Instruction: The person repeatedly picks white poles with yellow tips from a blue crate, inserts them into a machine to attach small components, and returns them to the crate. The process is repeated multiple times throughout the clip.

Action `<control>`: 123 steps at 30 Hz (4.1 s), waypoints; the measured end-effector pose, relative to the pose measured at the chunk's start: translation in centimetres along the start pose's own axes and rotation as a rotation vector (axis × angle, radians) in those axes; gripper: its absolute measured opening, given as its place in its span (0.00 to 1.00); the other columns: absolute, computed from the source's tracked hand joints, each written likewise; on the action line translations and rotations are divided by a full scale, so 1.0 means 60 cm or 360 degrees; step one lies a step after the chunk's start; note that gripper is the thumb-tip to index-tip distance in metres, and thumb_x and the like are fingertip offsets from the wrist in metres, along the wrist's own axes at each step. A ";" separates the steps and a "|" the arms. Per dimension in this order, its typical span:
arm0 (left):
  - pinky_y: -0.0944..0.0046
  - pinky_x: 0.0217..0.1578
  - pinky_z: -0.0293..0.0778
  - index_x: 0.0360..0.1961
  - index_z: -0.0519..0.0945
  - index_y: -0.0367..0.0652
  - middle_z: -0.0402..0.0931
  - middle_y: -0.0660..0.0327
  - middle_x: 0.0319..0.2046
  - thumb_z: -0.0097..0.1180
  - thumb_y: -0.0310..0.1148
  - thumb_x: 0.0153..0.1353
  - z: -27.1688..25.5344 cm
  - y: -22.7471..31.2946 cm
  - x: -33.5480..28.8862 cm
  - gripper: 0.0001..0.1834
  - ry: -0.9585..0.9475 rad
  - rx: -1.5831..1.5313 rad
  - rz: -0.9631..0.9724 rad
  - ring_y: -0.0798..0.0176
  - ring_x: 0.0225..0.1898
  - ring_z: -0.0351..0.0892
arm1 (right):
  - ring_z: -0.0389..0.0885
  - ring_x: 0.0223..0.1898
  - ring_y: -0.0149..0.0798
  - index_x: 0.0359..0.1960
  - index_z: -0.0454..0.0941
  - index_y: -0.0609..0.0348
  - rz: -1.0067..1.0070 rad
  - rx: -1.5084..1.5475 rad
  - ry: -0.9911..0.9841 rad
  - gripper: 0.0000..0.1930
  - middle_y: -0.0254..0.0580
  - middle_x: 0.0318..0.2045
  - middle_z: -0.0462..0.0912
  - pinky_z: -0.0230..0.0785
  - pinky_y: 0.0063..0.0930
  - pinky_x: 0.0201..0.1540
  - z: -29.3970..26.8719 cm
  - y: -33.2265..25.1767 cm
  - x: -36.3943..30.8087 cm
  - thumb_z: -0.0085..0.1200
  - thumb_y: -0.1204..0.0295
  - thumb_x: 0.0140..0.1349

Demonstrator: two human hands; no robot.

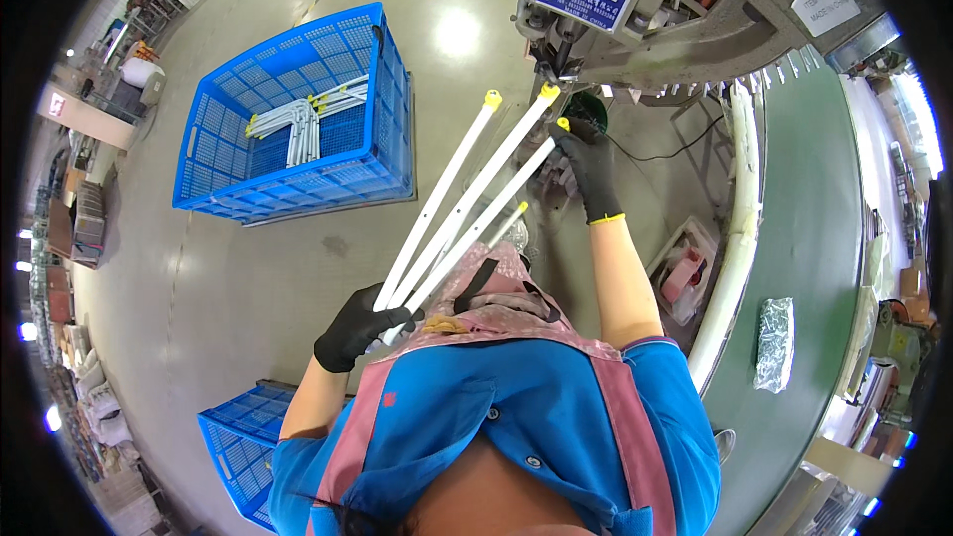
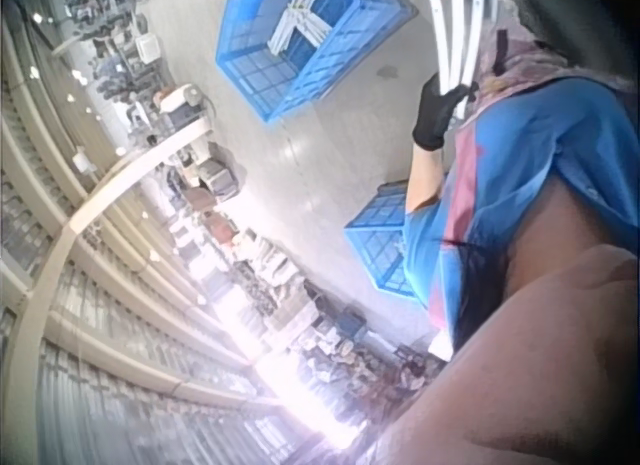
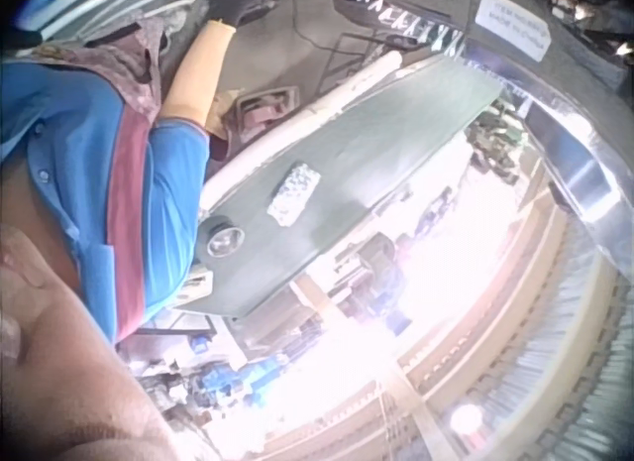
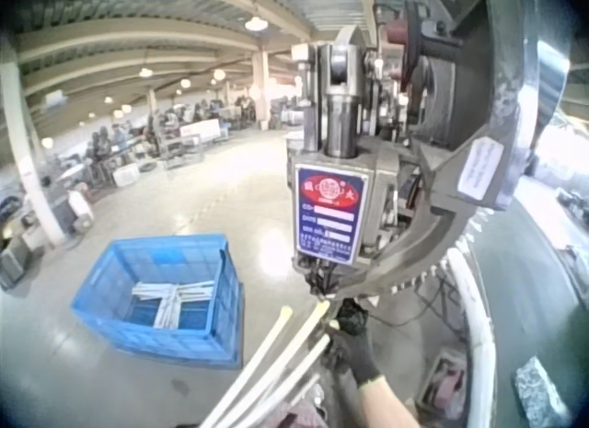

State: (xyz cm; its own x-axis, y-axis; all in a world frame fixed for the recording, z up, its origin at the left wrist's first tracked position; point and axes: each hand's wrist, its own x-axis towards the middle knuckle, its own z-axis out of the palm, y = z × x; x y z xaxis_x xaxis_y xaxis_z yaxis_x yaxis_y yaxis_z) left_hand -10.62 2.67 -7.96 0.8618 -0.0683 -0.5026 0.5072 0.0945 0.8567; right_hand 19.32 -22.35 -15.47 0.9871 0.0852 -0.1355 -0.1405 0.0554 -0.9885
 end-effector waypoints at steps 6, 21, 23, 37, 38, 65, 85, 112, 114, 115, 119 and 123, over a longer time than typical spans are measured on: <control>0.63 0.41 0.73 0.50 0.71 0.31 0.79 0.52 0.38 0.55 0.30 0.56 0.017 -0.003 -0.023 0.21 0.0140 0.0009 0.0055 0.62 0.38 0.79 | 0.78 0.37 0.26 0.43 0.79 0.68 -0.0403 0.0063 -0.0177 0.15 0.37 0.36 0.82 0.69 0.19 0.43 0.018 -0.074 -0.010 0.61 0.73 0.55; 0.65 0.42 0.74 0.50 0.71 0.31 0.79 0.51 0.37 0.55 0.28 0.55 0.036 -0.007 -0.011 0.21 0.0273 -0.0129 -0.0049 0.62 0.38 0.79 | 0.76 0.36 0.26 0.41 0.80 0.68 -0.0553 -0.0081 -0.0273 0.13 0.34 0.35 0.82 0.68 0.20 0.44 0.037 -0.061 0.033 0.59 0.75 0.55; 0.64 0.42 0.74 0.50 0.71 0.31 0.79 0.52 0.37 0.55 0.28 0.55 0.035 0.000 -0.015 0.21 0.0252 -0.0131 -0.0078 0.62 0.38 0.79 | 0.76 0.37 0.26 0.42 0.79 0.69 -0.0528 -0.0015 -0.0293 0.13 0.35 0.36 0.82 0.68 0.20 0.44 0.034 -0.059 0.032 0.60 0.75 0.55; 0.66 0.38 0.71 0.46 0.72 0.33 0.77 0.56 0.34 0.56 0.31 0.55 0.040 0.035 -0.030 0.19 0.0139 0.0018 -0.0103 0.65 0.34 0.76 | 0.79 0.32 0.28 0.44 0.78 0.66 -0.0408 -0.0400 -0.0263 0.23 0.39 0.32 0.84 0.70 0.23 0.38 0.027 -0.025 0.050 0.62 0.61 0.53; 0.66 0.39 0.71 0.46 0.72 0.33 0.77 0.56 0.34 0.56 0.31 0.55 0.039 0.034 -0.029 0.19 0.0135 0.0034 -0.0131 0.65 0.34 0.76 | 0.79 0.31 0.29 0.44 0.79 0.66 -0.0332 -0.0374 -0.0284 0.23 0.39 0.31 0.84 0.70 0.25 0.37 0.026 -0.029 0.043 0.61 0.60 0.53; 0.67 0.39 0.74 0.52 0.70 0.33 0.77 0.55 0.38 0.59 0.29 0.53 0.007 0.036 -0.022 0.25 -0.0069 -0.0160 0.0193 0.65 0.36 0.77 | 0.71 0.24 0.24 0.32 0.78 0.57 -0.0120 -0.0281 -0.0419 0.14 0.29 0.25 0.76 0.63 0.19 0.27 -0.099 0.106 -0.094 0.49 0.60 0.65; 0.45 0.68 0.42 0.69 0.51 0.56 0.49 0.55 0.68 0.51 0.35 0.61 0.037 0.247 0.074 0.36 -0.0869 -0.1456 0.2008 0.49 0.69 0.47 | 0.62 0.62 0.52 0.67 0.48 0.62 0.0651 0.0726 -0.1742 0.51 0.53 0.65 0.57 0.55 0.45 0.63 0.107 -0.105 -0.332 0.32 0.29 0.55; 0.53 0.56 0.65 0.59 0.66 0.35 0.71 0.52 0.54 0.51 0.59 0.59 -0.177 -0.022 -0.198 0.39 0.0156 -0.0257 0.0829 0.56 0.55 0.71 | 0.69 0.56 0.45 0.54 0.68 0.58 0.0384 0.2025 -0.1806 0.24 0.44 0.55 0.71 0.56 0.42 0.63 0.464 -0.039 -0.139 0.44 0.53 0.65; 0.60 0.52 0.69 0.49 0.76 0.33 0.78 0.54 0.46 0.54 0.48 0.62 -0.197 -0.004 -0.185 0.27 0.0066 0.0095 0.0692 0.58 0.48 0.75 | 0.68 0.57 0.46 0.55 0.67 0.61 0.0966 0.1912 -0.1722 0.24 0.46 0.54 0.72 0.56 0.42 0.62 0.492 -0.008 -0.210 0.43 0.56 0.66; 0.59 0.50 0.70 0.47 0.76 0.33 0.78 0.54 0.44 0.54 0.36 0.61 -0.206 0.008 -0.165 0.19 0.0302 0.0201 0.1080 0.60 0.48 0.75 | 0.68 0.58 0.46 0.55 0.67 0.65 0.1059 0.1648 -0.1670 0.24 0.48 0.53 0.73 0.57 0.41 0.62 0.503 0.004 -0.242 0.43 0.57 0.66; 0.64 0.44 0.72 0.45 0.78 0.35 0.79 0.52 0.41 0.52 0.37 0.61 -0.252 0.048 -0.021 0.17 0.1391 0.0618 0.1188 0.61 0.43 0.78 | 0.76 0.33 0.32 0.39 0.74 0.61 0.2045 0.1538 -0.1731 0.13 0.36 0.31 0.78 0.69 0.25 0.38 0.481 0.027 -0.319 0.44 0.64 0.68; 0.65 0.41 0.72 0.49 0.76 0.35 0.78 0.58 0.40 0.56 0.35 0.59 -0.239 0.030 0.065 0.19 -0.0311 0.0352 -0.0089 0.66 0.39 0.76 | 0.73 0.34 0.27 0.40 0.73 0.59 0.0781 0.0501 -0.2501 0.08 0.33 0.32 0.76 0.66 0.21 0.39 0.415 0.013 -0.326 0.45 0.69 0.66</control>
State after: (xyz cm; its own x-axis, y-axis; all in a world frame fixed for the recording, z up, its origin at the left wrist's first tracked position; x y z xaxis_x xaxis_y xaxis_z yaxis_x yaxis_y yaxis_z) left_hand -6.17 16.82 -10.05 0.8033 -0.2594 -0.5362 0.5205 -0.1320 0.8436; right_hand -2.02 0.77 -11.93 -0.1549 0.9877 -0.0202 -0.5922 -0.1092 -0.7984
